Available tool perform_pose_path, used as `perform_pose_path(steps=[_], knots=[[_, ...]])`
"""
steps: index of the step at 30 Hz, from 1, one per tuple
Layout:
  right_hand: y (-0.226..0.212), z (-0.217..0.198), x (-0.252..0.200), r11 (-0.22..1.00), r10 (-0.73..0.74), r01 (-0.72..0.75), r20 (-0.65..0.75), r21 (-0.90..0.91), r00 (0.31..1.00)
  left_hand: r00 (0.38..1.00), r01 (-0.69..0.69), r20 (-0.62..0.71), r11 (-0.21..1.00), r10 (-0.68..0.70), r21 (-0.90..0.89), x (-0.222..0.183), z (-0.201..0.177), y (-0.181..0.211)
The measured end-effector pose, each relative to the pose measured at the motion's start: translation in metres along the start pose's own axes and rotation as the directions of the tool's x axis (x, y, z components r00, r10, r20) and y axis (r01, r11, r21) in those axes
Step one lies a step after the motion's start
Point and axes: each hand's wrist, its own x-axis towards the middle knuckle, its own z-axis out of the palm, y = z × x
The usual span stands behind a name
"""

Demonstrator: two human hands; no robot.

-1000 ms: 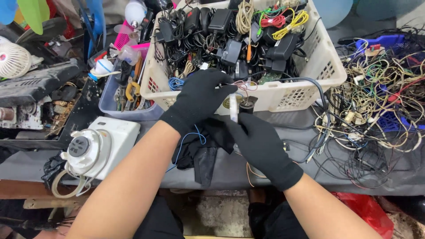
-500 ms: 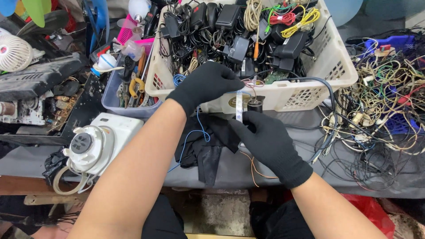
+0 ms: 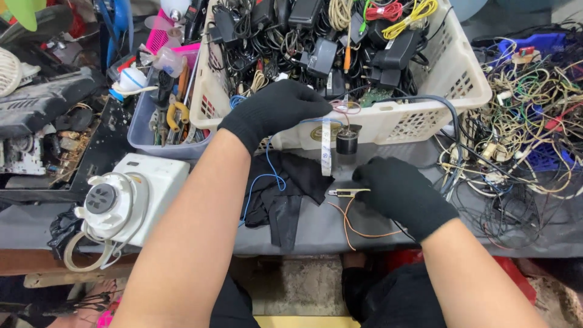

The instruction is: Taping a bundle of thin wires together using blue and white adhesive tape on a repair bench.

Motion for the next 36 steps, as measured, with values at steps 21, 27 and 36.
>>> perform_pose_path(steps=[21, 27, 36], knots=[[-0.007, -0.005, 0.000, 0.994, 0.041, -0.042, 0.017, 0.106, 0.999, 0.999, -0.032, -0.029, 0.999, 0.031, -0.035, 0.000, -0.003, -0.010], [-0.022, -0.046, -0.028, 0.977, 0.010, 0.023, -0.151, 0.213, 0.988, 0.999, -0.044, -0.010, 0.998, 0.043, -0.035, -0.006, -0.003, -0.002], [-0.008, -0.061, -0.021, 0.989, -0.148, 0.105, -0.559, -0.107, 0.816, 0.999, -0.022, 0.034, 0.980, 0.016, 0.196, 0.002, -0.008, -0.001]])
